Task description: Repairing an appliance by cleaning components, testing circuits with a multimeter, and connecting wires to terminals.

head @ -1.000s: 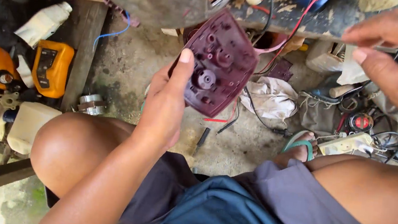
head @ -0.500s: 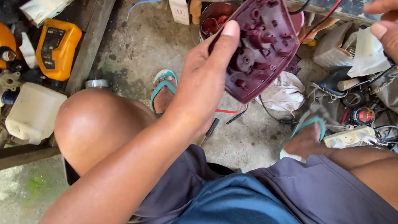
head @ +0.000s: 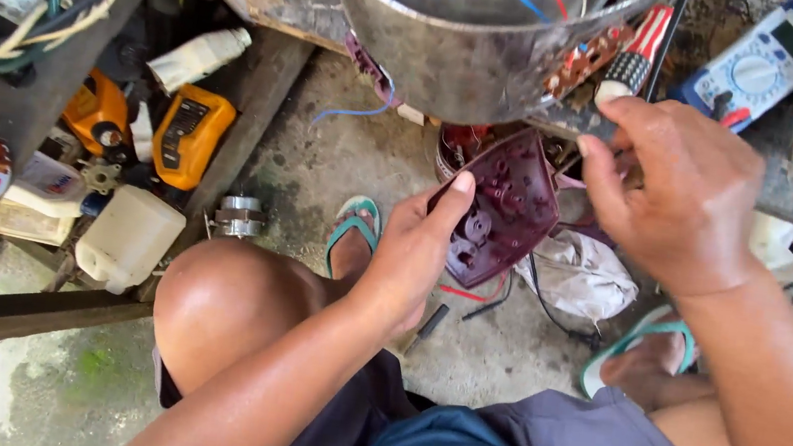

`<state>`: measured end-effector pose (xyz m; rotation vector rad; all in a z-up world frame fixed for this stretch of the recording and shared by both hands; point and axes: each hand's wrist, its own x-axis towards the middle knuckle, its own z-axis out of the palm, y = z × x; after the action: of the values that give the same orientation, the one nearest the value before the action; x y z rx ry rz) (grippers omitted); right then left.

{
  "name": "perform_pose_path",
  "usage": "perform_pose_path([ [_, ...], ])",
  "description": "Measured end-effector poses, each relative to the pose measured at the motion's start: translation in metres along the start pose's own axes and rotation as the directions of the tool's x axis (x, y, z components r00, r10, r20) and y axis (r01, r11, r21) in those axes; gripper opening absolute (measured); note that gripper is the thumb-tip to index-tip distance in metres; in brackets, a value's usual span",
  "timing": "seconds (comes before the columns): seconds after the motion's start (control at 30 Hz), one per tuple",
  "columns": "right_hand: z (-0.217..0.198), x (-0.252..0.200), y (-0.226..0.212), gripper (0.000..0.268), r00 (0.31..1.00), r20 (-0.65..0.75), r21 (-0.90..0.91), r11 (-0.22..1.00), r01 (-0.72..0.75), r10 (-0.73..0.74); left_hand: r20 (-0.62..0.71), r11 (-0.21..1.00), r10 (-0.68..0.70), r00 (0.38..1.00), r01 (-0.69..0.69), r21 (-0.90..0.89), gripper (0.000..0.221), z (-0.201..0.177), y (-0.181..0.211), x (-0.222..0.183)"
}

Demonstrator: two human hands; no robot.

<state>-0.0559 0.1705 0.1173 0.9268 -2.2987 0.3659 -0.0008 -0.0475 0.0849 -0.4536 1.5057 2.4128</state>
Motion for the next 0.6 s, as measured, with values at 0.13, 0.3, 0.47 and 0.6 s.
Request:
perform_pose_path([
  [0.13, 0.031, 0.013, 0.023, 0.028, 0.995, -0.097, -0.042, 0.999, -0.014, 0.010, 0.012, 1.000, -0.006, 1.000, 0.006, -0.001, 0.037, 0.003, 0.001, 0.008],
  [0.3, 0.042, 0.036, 0.044, 0.014, 0.964, -0.173, -0.193, 0.967, 0.166, -0.200, -0.001, 0.997, -0.079, 0.997, 0.079, -0.027, 0.040, 0.009, -0.003, 0.022],
  [0.47, 0.035, 0.039, 0.043, 0.006, 0.957, -0.142, -0.194, 0.955, 0.224, -0.253, 0.003, 0.997, -0.071, 0.997, 0.071, -0.039, 0.040, 0.010, -0.004, 0.028],
  [0.6, 0.031, 0.038, 0.037, 0.011, 0.962, -0.162, -0.116, 0.972, 0.204, -0.221, 0.008, 0.999, -0.032, 0.999, 0.032, -0.033, 0.040, 0.016, 0.001, 0.025],
])
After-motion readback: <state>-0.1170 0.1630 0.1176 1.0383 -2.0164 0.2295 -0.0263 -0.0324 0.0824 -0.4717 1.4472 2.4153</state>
